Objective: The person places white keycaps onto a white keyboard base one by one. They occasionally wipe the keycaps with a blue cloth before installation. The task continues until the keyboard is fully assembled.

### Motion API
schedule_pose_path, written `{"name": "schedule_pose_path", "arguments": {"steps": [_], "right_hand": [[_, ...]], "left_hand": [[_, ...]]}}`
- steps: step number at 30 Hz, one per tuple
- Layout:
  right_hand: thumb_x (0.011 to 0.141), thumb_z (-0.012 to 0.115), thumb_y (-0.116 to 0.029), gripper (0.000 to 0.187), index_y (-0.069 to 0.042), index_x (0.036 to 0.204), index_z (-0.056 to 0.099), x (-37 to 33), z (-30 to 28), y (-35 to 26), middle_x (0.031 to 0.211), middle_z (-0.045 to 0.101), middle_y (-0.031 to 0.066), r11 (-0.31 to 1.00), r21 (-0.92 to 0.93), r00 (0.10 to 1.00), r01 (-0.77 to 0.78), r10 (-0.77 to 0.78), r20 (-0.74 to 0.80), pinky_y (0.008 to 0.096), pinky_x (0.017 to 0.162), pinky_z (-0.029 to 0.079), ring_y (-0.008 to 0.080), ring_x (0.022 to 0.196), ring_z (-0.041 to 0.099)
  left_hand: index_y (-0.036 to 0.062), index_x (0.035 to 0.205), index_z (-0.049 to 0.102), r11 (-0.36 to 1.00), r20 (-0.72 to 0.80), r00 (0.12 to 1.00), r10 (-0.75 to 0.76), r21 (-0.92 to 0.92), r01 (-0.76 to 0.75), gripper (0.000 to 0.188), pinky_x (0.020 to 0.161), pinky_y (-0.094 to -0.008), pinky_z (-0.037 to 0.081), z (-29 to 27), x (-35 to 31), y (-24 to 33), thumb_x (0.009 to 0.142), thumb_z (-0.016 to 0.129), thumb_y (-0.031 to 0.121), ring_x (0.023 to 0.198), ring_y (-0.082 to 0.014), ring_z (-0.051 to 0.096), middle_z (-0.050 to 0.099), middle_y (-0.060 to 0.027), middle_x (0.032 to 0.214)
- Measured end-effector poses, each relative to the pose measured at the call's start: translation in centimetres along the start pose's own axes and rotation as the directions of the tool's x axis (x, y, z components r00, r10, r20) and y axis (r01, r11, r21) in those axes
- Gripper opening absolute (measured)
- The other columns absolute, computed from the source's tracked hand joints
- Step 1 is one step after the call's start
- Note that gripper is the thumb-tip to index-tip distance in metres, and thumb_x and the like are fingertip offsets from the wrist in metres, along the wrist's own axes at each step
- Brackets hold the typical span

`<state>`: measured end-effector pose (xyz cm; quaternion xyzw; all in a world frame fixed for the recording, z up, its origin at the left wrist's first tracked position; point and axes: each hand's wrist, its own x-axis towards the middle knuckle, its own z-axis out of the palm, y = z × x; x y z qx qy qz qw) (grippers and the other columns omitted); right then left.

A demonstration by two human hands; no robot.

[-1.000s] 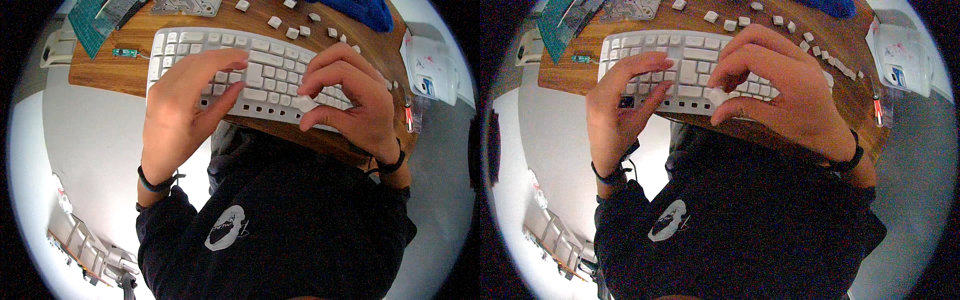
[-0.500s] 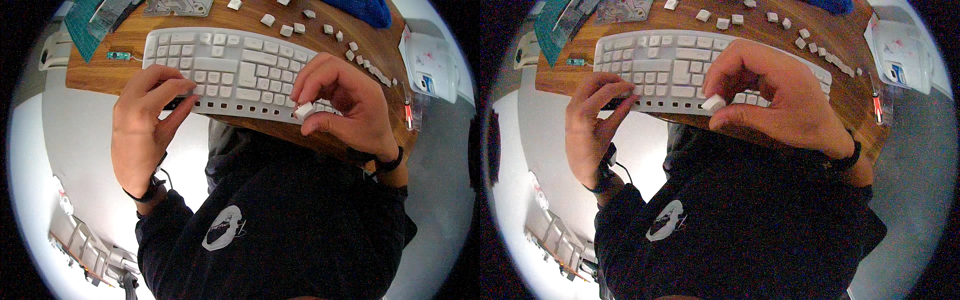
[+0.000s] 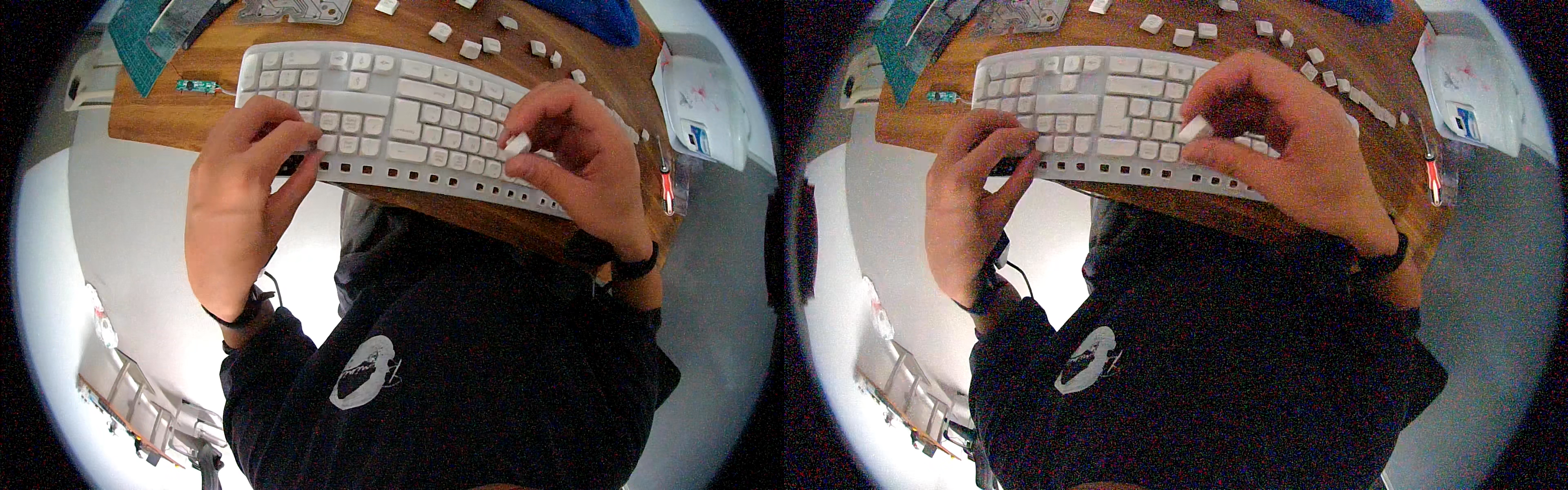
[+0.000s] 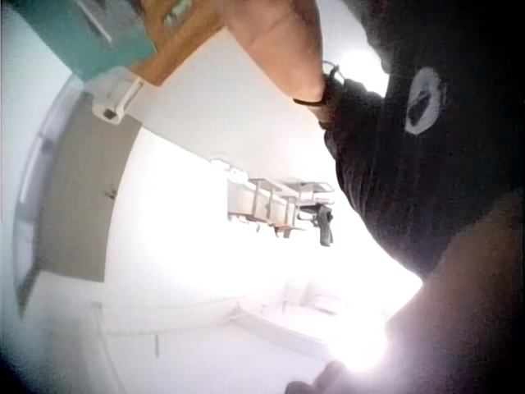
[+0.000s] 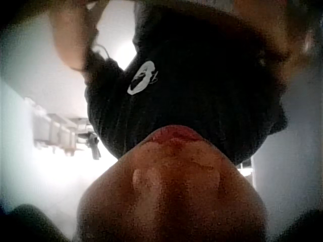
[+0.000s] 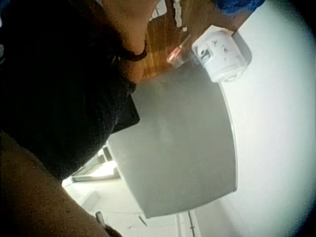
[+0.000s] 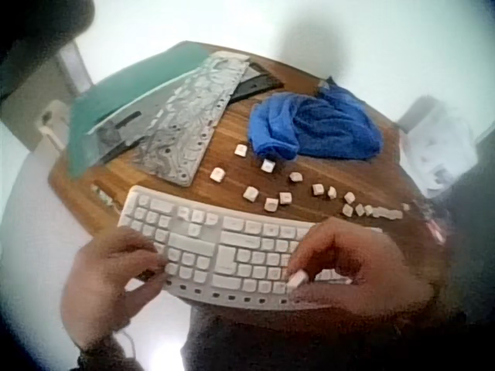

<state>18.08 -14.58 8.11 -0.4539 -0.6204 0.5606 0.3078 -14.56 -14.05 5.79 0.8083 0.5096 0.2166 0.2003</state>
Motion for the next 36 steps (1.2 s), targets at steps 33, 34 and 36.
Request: {"name": "schedule_pose_path", "arguments": {"steps": [33, 34, 36], "right_hand": [[0.097, 0.082, -0.019, 0.019, -0.007, 0.104, 0.069, 15.3, -19.6, 4.7, 0.093, 0.072, 0.0062, 0.422, -0.889, 0.956, 0.179, -0.286, 0.057, 0.0339, 0.081, 0.057, 0.0176, 0.087, 0.07], [0.097, 0.082, -0.019, 0.019, -0.007, 0.104, 0.069, 15.2, -19.7, 4.5, 0.093, 0.072, 0.0067, 0.428, -0.887, 0.956, 0.172, -0.289, 0.046, 0.0348, 0.082, 0.058, 0.018, 0.088, 0.07], [0.098, 0.079, -0.016, 0.016, -0.007, 0.106, 0.069, 14.9, -20.3, 5.7, 0.094, 0.07, 0.0093, 0.409, -0.87, 0.925, 0.275, -0.358, 0.125, 0.0388, 0.082, 0.059, 0.0228, 0.089, 0.072]], "left_hand": [[0.0055, 0.111, 0.062, 0.943, 0.082, 0.995, 0.053, 0.324, -0.077, 0.022, 0.075, -0.0444, 0.06, 0.0, 0.2, 2.6, 0.091, 0.072, 0.006, 0.103, -0.0328, 0.065, 0.062, -0.0099, 0.113], [0.0054, 0.108, 0.061, 0.946, 0.069, 0.995, 0.068, 0.311, -0.087, 0.019, 0.075, -0.0439, 0.06, 0.0, 0.5, 2.7, 0.092, 0.07, 0.007, 0.102, -0.0327, 0.064, 0.061, -0.0105, 0.112], [0.0056, 0.107, 0.06, 0.941, 0.096, 0.995, 0.028, 0.333, -0.059, 0.018, 0.076, -0.0439, 0.06, -0.1, 0.7, 2.8, 0.092, 0.07, 0.007, 0.1, -0.0327, 0.064, 0.061, -0.0101, 0.11]]}}
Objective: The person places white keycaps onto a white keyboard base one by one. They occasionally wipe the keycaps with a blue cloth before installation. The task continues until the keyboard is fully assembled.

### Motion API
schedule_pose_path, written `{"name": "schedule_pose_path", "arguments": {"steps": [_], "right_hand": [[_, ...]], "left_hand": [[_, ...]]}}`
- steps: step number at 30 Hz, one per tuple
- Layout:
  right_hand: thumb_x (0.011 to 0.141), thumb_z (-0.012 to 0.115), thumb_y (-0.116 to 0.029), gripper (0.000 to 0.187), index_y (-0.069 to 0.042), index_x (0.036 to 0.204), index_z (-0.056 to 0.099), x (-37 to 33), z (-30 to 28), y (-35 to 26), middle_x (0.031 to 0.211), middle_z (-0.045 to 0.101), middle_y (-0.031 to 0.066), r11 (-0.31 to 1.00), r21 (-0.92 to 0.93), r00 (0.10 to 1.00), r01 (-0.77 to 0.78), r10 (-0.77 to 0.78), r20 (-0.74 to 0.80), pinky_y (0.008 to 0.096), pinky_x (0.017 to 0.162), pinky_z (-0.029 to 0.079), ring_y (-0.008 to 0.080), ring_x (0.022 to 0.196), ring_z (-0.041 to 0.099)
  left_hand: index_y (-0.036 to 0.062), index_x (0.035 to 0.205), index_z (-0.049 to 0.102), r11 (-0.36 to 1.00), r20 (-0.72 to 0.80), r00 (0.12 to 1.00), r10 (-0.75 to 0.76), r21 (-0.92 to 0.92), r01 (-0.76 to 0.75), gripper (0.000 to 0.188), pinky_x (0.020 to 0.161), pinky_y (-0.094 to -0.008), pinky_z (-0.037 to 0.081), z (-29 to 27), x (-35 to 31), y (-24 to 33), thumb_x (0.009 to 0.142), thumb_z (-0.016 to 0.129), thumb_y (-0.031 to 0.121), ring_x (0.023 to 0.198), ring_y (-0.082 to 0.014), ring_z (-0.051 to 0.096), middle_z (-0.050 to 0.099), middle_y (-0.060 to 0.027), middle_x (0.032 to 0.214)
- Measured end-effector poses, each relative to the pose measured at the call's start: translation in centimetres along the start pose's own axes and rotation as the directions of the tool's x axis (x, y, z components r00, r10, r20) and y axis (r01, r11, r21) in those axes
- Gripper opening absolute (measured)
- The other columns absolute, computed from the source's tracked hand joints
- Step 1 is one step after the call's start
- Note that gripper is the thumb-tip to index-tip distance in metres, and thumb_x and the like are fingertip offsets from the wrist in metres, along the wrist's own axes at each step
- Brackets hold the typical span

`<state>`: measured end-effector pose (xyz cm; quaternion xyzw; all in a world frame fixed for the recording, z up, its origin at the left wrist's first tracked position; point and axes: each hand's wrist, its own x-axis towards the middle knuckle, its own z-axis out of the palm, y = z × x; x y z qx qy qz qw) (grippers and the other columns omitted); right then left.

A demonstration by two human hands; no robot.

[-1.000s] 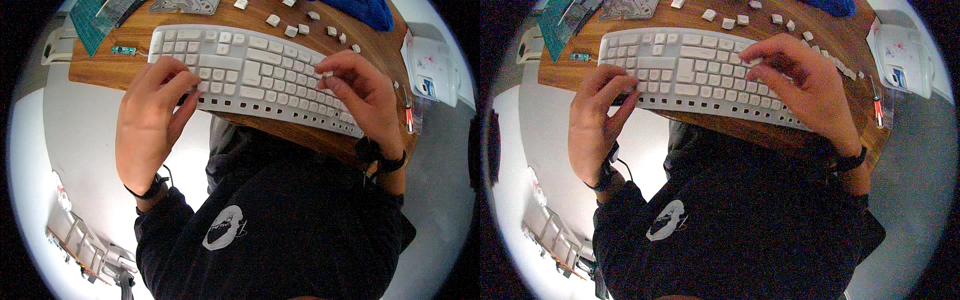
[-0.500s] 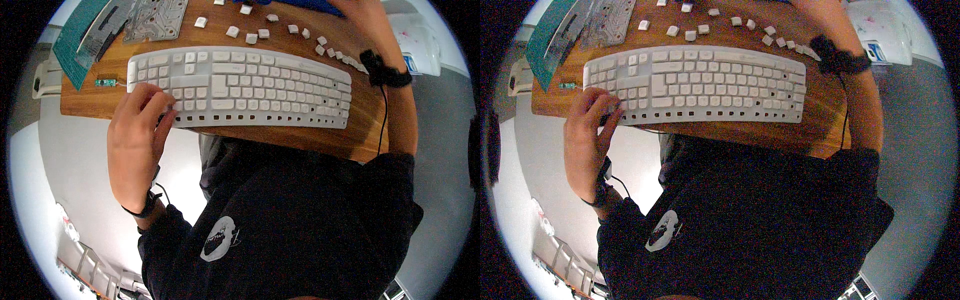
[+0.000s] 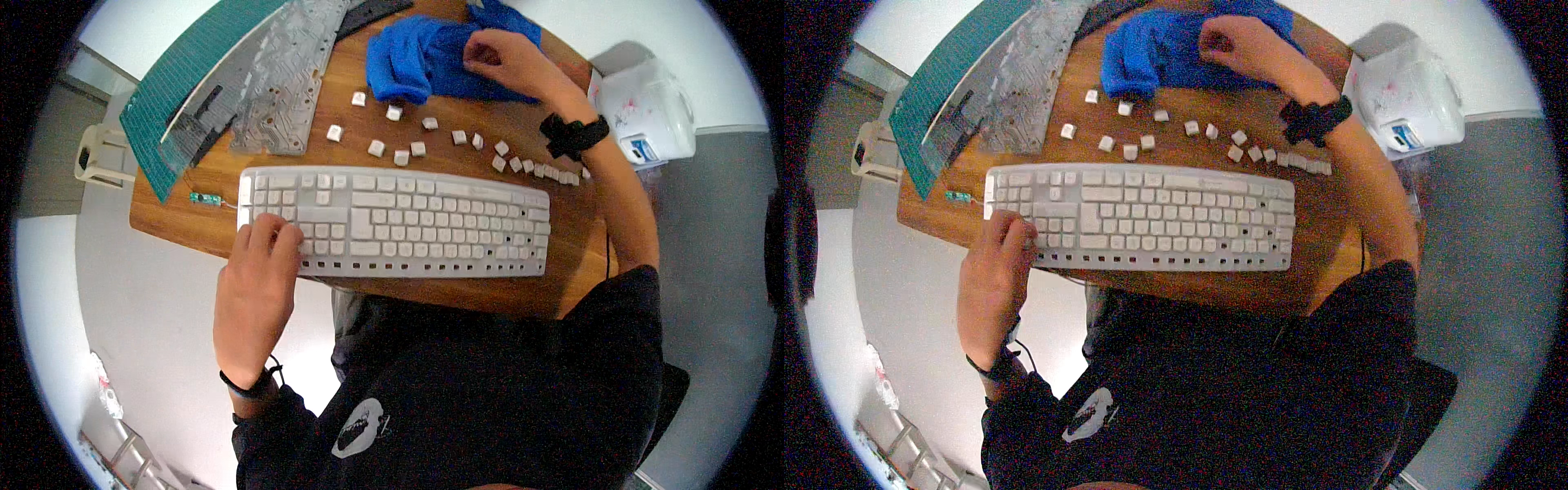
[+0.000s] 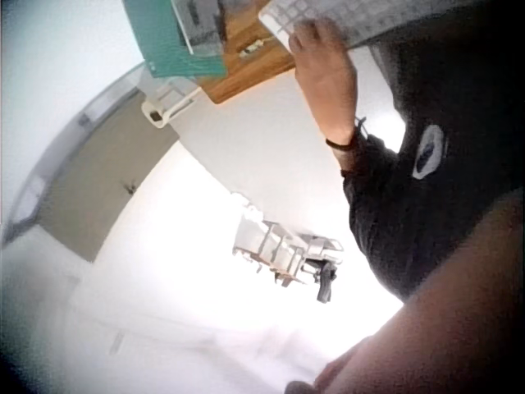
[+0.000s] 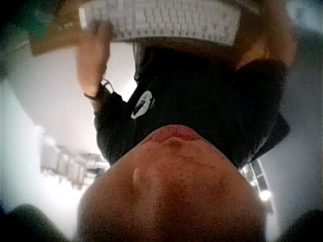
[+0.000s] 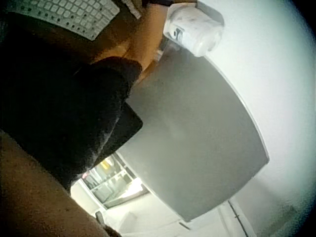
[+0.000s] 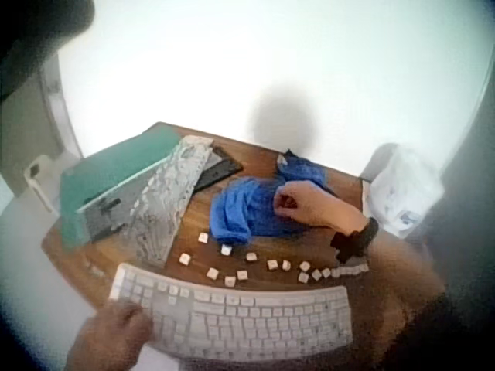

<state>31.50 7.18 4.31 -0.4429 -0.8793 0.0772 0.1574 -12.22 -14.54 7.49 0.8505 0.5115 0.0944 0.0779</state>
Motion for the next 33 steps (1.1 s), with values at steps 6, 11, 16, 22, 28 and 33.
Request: {"name": "schedule_pose_path", "arguments": {"steps": [6, 11, 16, 22, 28, 33], "right_hand": [[0.097, 0.075, -0.009, 0.012, -0.002, 0.103, 0.067, -1.0, -1.9, -3.9, 0.1, 0.068, 0.014, 0.983, -0.167, 0.997, 0.071, -0.066, 0.03, 0.0415, 0.082, 0.057, 0.0311, 0.091, 0.07], [0.095, 0.074, -0.008, 0.013, -0.001, 0.104, 0.068, -1.4, -2.2, -4.7, 0.099, 0.066, 0.0175, 0.984, -0.177, 0.983, 0.01, 0.023, 0.184, 0.0437, 0.081, 0.055, 0.0371, 0.091, 0.066], [0.102, 0.068, -0.006, 0.02, -0.007, 0.121, 0.064, -3.5, -0.7, -0.6, 0.113, 0.066, 0.0136, 0.973, -0.21, 0.994, 0.095, -0.079, 0.081, 0.0398, 0.089, 0.058, 0.0303, 0.102, 0.071], [0.102, 0.067, -0.002, 0.023, -0.005, 0.124, 0.066, -5.4, -0.9, -1.9, 0.116, 0.066, 0.0117, 0.987, -0.161, 0.993, 0.009, 0.01, 0.115, 0.0377, 0.094, 0.057, 0.0284, 0.108, 0.071], [0.099, 0.074, -0.009, 0.021, -0.006, 0.12, 0.072, -7.6, -1.8, -10.9, 0.112, 0.074, 0.012, 0.982, -0.022, 0.98, -0.187, 0.188, 0.07, 0.037, 0.092, 0.059, 0.0259, 0.104, 0.074], [0.099, 0.072, 0.001, 0.029, -0.005, 0.126, 0.07, -10.7, -2.5, -15.6, 0.115, 0.072, 0.0091, 0.926, 0.126, 0.931, -0.357, 0.342, 0.124, 0.0351, 0.097, 0.057, 0.0212, 0.109, 0.071]], "left_hand": [[0.0059, 0.102, 0.061, 0.999, -0.001, 0.999, 0.047, -0.02, -0.047, 0.013, 0.077, -0.0456, 0.057, 0.6, -0.1, 0.1, 0.092, 0.069, 0.006, 0.097, -0.0336, 0.063, 0.062, -0.0092, 0.102], [0.0054, 0.104, 0.065, 0.995, -0.07, 0.995, 0.066, -0.067, -0.071, 0.017, 0.078, -0.0459, 0.057, 0.5, -0.1, -0.5, 0.089, 0.071, 0.003, 0.099, -0.0343, 0.064, 0.067, -0.0098, 0.104], [0.0058, 0.115, 0.06, 0.992, -0.062, 0.996, 0.07, -0.104, -0.076, 0.029, 0.079, -0.0475, 0.057, 0.3, -0.3, -0.9, 0.089, 0.072, 0.001, 0.099, -0.0356, 0.066, 0.07, -0.0117, 0.103], [0.0067, 0.117, 0.058, 0.979, -0.093, 0.994, 0.049, -0.192, -0.066, 0.029, 0.079, -0.0469, 0.056, 0.6, -0.5, -1.4, 0.091, 0.072, 0.001, 0.096, -0.0357, 0.066, 0.07, -0.0122, 0.101], [0.0063, 0.117, 0.059, 0.951, -0.137, 0.991, 0.01, -0.304, -0.052, 0.031, 0.079, -0.0465, 0.055, 1.3, -1.0, -1.9, 0.09, 0.073, -0.001, 0.094, -0.0353, 0.066, 0.07, -0.0114, 0.102], [0.0062, 0.117, 0.063, 0.952, -0.158, 0.987, -0.021, -0.305, -0.029, 0.034, 0.079, -0.046, 0.056, 0.6, -1.6, -2.6, 0.087, 0.077, 0.001, 0.098, -0.0344, 0.067, 0.068, -0.0101, 0.107]]}}
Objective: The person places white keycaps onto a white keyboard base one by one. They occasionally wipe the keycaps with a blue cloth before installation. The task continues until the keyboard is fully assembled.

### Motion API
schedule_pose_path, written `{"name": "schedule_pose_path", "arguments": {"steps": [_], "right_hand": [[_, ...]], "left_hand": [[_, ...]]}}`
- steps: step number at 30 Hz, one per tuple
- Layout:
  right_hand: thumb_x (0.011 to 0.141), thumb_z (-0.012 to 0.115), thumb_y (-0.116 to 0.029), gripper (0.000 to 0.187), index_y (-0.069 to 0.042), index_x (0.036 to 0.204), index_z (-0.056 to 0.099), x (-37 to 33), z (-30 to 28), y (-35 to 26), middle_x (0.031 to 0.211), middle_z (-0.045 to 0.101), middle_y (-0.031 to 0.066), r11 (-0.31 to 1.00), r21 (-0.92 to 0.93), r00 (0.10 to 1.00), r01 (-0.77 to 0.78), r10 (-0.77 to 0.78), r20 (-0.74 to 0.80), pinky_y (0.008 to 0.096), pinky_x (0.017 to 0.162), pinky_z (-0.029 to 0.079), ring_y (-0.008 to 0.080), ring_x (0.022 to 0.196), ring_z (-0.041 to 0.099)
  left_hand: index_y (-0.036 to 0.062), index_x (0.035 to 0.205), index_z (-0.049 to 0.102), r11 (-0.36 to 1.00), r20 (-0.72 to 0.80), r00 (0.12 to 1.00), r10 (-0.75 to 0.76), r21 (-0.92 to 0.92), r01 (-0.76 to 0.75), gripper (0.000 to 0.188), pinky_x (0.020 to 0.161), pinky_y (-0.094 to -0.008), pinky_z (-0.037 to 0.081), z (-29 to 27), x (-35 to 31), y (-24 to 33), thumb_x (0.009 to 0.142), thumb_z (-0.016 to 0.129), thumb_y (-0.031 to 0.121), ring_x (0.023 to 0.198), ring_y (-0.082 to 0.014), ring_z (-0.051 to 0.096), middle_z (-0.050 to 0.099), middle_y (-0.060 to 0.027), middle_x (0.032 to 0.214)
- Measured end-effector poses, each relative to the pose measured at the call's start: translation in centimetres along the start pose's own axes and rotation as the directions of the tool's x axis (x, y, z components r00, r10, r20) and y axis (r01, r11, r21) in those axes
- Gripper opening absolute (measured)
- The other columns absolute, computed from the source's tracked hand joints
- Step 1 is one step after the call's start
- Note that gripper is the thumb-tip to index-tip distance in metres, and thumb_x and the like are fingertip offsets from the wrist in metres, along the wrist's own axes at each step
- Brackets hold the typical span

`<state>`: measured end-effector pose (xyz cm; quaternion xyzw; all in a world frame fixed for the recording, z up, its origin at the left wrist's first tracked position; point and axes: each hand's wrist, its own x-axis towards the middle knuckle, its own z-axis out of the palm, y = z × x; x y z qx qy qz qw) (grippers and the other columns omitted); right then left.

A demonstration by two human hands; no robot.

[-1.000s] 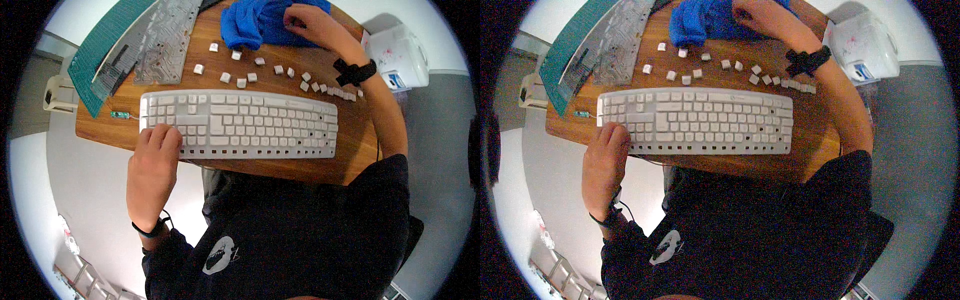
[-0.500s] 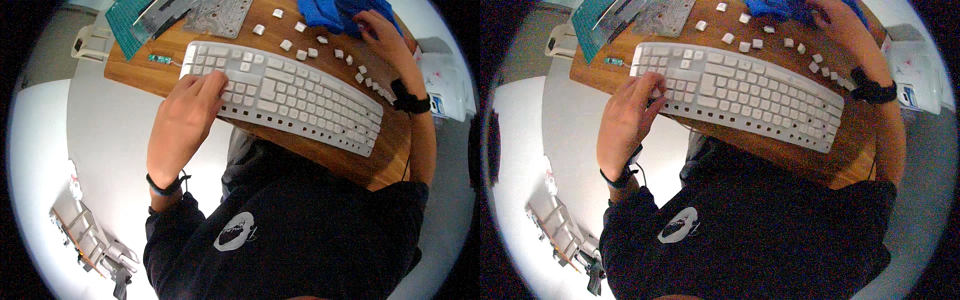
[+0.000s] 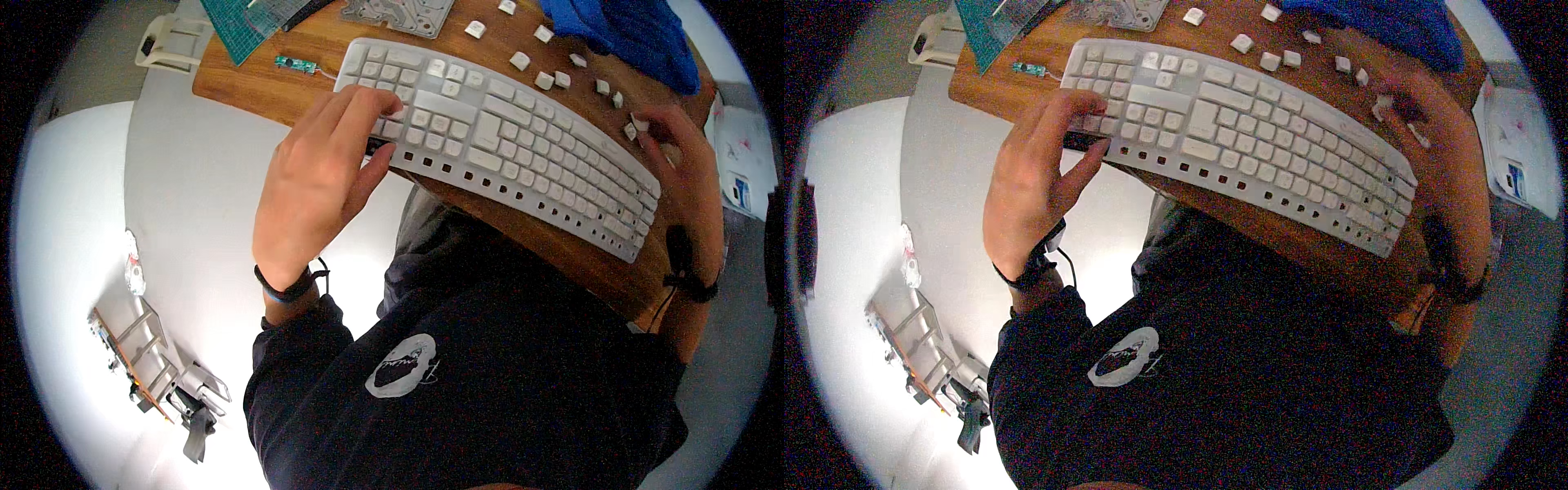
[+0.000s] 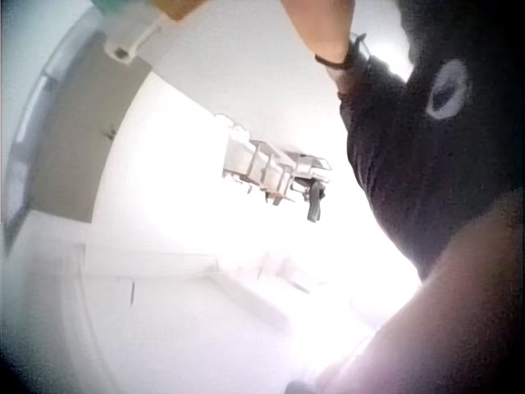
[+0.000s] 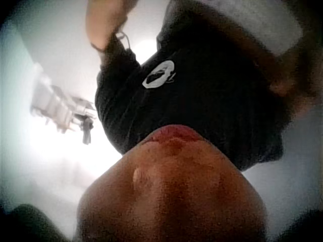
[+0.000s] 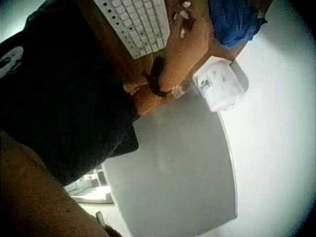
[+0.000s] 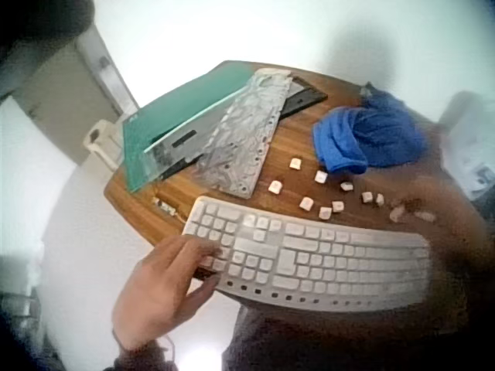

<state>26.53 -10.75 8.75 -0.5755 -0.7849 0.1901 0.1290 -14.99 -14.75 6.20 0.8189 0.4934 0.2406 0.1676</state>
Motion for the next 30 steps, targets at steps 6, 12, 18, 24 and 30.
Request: {"name": "schedule_pose_path", "arguments": {"steps": [6, 12, 18, 24, 30], "right_hand": [[0.094, 0.078, -0.003, 0.031, -0.006, 0.124, 0.072, -3.1, 0.7, -0.4, 0.113, 0.074, 0.0099, 0.999, -0.033, 1.0, -0.005, 0.004, -0.024, 0.036, 0.093, 0.059, 0.0219, 0.101, 0.074], [0.094, 0.079, -0.002, 0.032, -0.006, 0.125, 0.072, -3.9, 1.4, 0.0, 0.111, 0.073, 0.0083, 0.999, -0.046, 1.0, 0.0, 0.0, 0.008, 0.0334, 0.089, 0.057, 0.0179, 0.1, 0.07], [0.097, 0.08, -0.013, 0.03, -0.007, 0.125, 0.072, -4.6, 1.7, -0.8, 0.11, 0.077, 0.0113, 1.0, 0.024, 0.999, -0.014, 0.015, -0.05, 0.0368, 0.089, 0.06, 0.0245, 0.098, 0.075], [0.102, 0.076, -0.022, 0.026, -0.006, 0.122, 0.073, -4.5, 1.0, -0.3, 0.113, 0.08, 0.0103, 0.989, 0.057, 0.985, -0.137, 0.142, -0.103, 0.0364, 0.088, 0.061, 0.0215, 0.099, 0.077], [0.103, 0.075, -0.019, 0.023, -0.007, 0.123, 0.074, -5.2, 1.3, 2.0, 0.107, 0.08, 0.0094, 0.985, 0.108, 0.978, -0.136, 0.151, -0.143, 0.0351, 0.084, 0.061, 0.0196, 0.092, 0.077]], "left_hand": [[0.0053, 0.112, 0.074, 0.99, 0.005, 1.0, -0.005, 0.143, 0.004, 0.029, 0.088, -0.0436, 0.058, -0.3, -0.5, -0.3, 0.085, 0.085, 0.009, 0.102, -0.0335, 0.072, 0.072, -0.0111, 0.115], [0.005, 0.101, 0.074, 0.981, -0.084, 0.996, -0.034, 0.187, 0.049, 0.022, 0.078, -0.0416, 0.059, 0.8, -0.6, 0.0, 0.084, 0.085, 0.011, 0.098, -0.0292, 0.069, 0.069, -0.0067, 0.107], [0.0046, 0.103, 0.076, 0.967, -0.072, 0.984, -0.165, 0.186, 0.176, 0.022, 0.082, -0.0417, 0.059, 1.2, 0.0, 1.0, 0.085, 0.086, 0.012, 0.093, -0.031, 0.074, 0.073, -0.0097, 0.107], [0.005, 0.098, 0.075, 0.959, -0.139, 0.968, -0.208, 0.166, 0.23, 0.017, 0.081, -0.0422, 0.058, 1.6, 0.4, 1.7, 0.084, 0.085, 0.009, 0.092, -0.032, 0.073, 0.074, -0.0095, 0.104], [0.0025, 0.098, 0.074, 0.946, -0.103, 0.961, -0.256, 0.177, 0.27, 0.015, 0.078, -0.0388, 0.06, 2.3, 1.1, 2.7, 0.087, 0.083, 0.007, 0.087, -0.0276, 0.076, 0.074, -0.0089, 0.101]]}}
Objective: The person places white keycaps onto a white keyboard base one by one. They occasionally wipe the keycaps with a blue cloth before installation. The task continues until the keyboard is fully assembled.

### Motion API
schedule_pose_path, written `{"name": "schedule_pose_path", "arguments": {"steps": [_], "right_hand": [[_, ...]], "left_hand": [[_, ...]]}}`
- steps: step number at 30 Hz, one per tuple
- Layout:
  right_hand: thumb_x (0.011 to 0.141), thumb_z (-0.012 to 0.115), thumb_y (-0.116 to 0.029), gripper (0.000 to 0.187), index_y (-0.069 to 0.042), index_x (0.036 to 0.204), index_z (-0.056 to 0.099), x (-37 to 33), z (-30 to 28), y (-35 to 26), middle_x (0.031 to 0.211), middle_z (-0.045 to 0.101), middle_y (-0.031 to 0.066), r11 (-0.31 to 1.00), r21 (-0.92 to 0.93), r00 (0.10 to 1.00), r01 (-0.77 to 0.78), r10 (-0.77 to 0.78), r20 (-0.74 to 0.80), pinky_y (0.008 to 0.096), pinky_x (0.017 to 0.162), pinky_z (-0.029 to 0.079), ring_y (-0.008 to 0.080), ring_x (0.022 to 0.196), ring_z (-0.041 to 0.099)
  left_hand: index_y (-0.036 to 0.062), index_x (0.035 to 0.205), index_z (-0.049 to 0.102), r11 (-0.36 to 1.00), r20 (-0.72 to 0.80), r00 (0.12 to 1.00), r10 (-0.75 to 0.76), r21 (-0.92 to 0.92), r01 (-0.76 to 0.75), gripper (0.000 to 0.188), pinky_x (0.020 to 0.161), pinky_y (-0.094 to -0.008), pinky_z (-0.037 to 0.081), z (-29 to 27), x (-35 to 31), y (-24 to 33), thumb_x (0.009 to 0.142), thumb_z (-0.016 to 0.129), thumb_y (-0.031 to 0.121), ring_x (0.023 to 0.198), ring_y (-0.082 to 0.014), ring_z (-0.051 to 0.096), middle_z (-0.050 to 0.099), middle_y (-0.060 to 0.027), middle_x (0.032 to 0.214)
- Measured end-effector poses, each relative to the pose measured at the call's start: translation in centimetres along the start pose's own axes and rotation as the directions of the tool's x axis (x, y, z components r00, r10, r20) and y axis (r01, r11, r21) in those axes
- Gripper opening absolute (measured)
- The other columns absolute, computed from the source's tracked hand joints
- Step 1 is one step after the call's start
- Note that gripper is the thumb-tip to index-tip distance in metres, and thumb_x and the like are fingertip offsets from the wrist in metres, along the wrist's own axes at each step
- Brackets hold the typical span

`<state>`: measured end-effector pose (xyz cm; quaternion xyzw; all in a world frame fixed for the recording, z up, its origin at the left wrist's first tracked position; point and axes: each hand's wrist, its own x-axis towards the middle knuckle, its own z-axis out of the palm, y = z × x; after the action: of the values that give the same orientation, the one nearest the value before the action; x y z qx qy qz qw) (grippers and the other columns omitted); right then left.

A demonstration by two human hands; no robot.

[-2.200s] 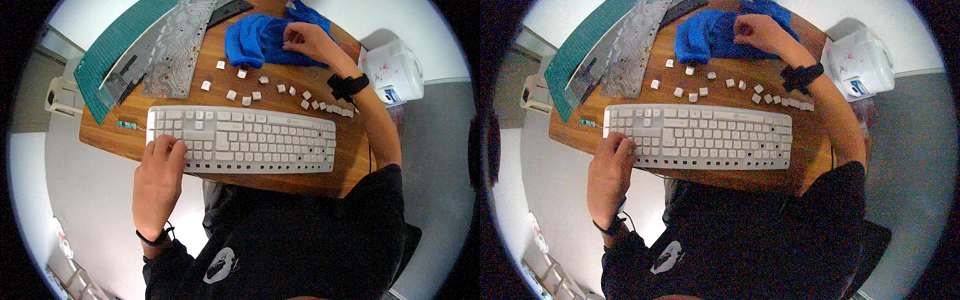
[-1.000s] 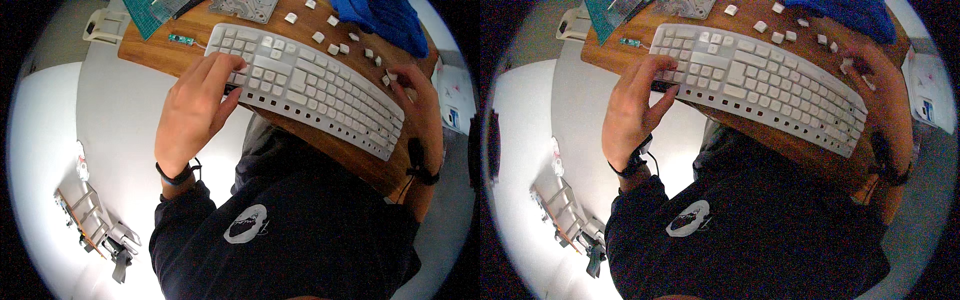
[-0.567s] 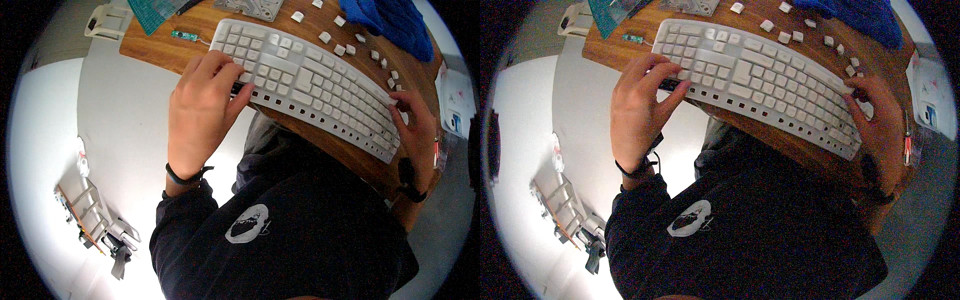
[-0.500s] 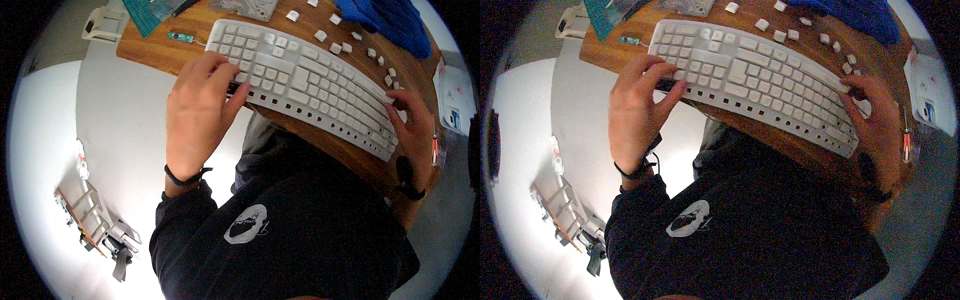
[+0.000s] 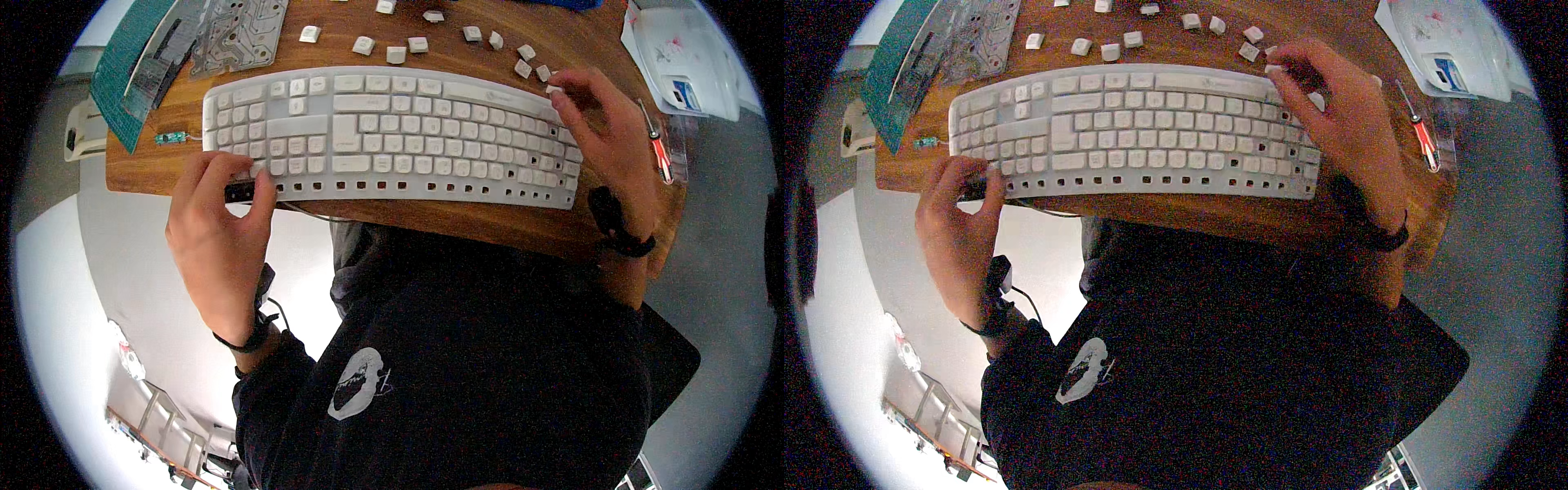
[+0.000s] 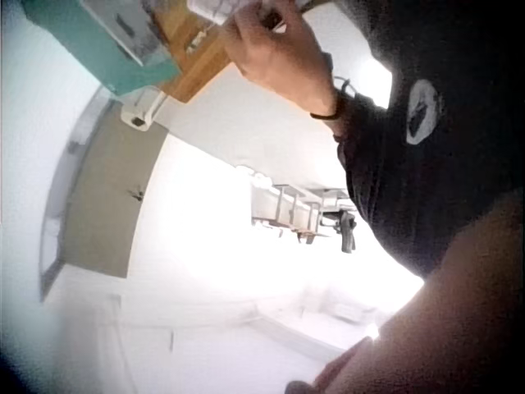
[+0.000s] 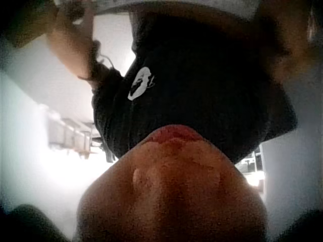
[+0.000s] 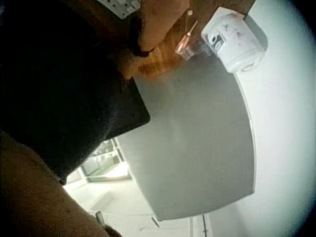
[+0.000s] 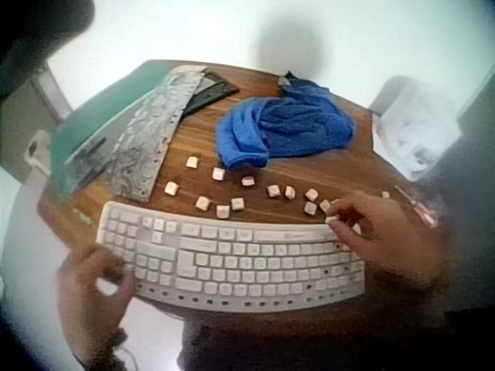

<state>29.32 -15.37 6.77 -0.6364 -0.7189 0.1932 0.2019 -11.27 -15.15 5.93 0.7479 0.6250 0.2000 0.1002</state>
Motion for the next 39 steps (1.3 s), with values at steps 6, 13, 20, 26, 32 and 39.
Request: {"name": "schedule_pose_path", "arguments": {"steps": [6, 13, 20, 26, 32, 39], "right_hand": [[0.106, 0.069, -0.01, 0.024, -0.005, 0.129, 0.072, -0.2, -0.1, 1.7, 0.112, 0.076, 0.0082, 0.998, -0.029, 0.998, 0.056, -0.057, -0.005, 0.0309, 0.087, 0.058, 0.0164, 0.097, 0.073], [0.098, 0.074, -0.004, 0.032, -0.009, 0.13, 0.074, 1.5, -2.3, 4.2, 0.119, 0.076, 0.0058, 0.985, -0.059, 0.986, 0.164, -0.162, 0.051, 0.0314, 0.085, 0.06, 0.0183, 0.099, 0.072], [0.096, 0.079, -0.007, 0.031, -0.008, 0.126, 0.072, 1.7, -1.7, 4.8, 0.116, 0.078, 0.0056, 0.995, -0.005, 0.991, 0.102, -0.101, 0.085, 0.0321, 0.086, 0.06, 0.0179, 0.1, 0.074], [0.094, 0.082, -0.01, 0.031, -0.007, 0.123, 0.072, 1.0, -2.4, 5.6, 0.113, 0.078, 0.0051, 0.988, -0.064, 0.988, 0.138, -0.132, 0.08, 0.0318, 0.084, 0.059, 0.0179, 0.098, 0.074], [0.094, 0.081, -0.007, 0.03, -0.007, 0.123, 0.072, 0.5, -3.5, 6.3, 0.114, 0.076, 0.0049, 0.987, -0.059, 0.985, 0.149, -0.142, 0.101, 0.0311, 0.084, 0.058, 0.0171, 0.098, 0.073], [0.097, 0.075, -0.01, 0.028, -0.01, 0.125, 0.073, -0.3, -3.1, 6.8, 0.113, 0.077, 0.0109, 0.979, -0.043, 0.979, 0.199, -0.197, 0.059, 0.0388, 0.083, 0.063, 0.0262, 0.095, 0.076]], "left_hand": [[0.0027, 0.097, 0.073, 0.998, 0.031, 0.998, -0.055, 0.011, 0.055, 0.012, 0.077, -0.0375, 0.06, 0.5, 0.0, 1.2, 0.089, 0.081, 0.004, 0.088, -0.0249, 0.077, 0.075, -0.0094, 0.098], [0.0045, 0.1, 0.074, 0.997, 0.032, 0.998, -0.045, 0.065, 0.043, 0.014, 0.078, -0.0381, 0.06, 0.9, 0.2, 1.7, 0.089, 0.083, 0.007, 0.088, -0.0247, 0.077, 0.075, -0.0086, 0.096], [0.0078, 0.103, 0.074, 0.988, 0.038, 0.999, 0.004, 0.156, -0.01, 0.012, 0.078, -0.0397, 0.059, 0.3, 0.4, 2.1, 0.091, 0.079, 0.007, 0.091, -0.0258, 0.076, 0.076, -0.0082, 0.096], [0.0078, 0.101, 0.073, 0.991, 0.06, 0.998, -0.034, 0.134, 0.025, 0.011, 0.079, -0.04, 0.058, 0.2, 0.8, 2.4, 0.091, 0.077, 0.006, 0.091, -0.0278, 0.077, 0.076, -0.0089, 0.096], [0.0064, 0.1, 0.072, 0.983, 0.1, 0.992, -0.082, 0.171, 0.064, 0.013, 0.078, -0.039, 0.058, 0.0, 1.0, 3.2, 0.089, 0.077, 0.006, 0.09, -0.0269, 0.077, 0.076, -0.0092, 0.095], [0.0062, 0.099, 0.071, 0.987, 0.1, 0.991, -0.093, 0.137, 0.079, 0.012, 0.078, -0.0391, 0.058, 0.0, 1.3, 3.3, 0.089, 0.077, 0.007, 0.089, -0.026, 0.077, 0.076, -0.0089, 0.094]]}}
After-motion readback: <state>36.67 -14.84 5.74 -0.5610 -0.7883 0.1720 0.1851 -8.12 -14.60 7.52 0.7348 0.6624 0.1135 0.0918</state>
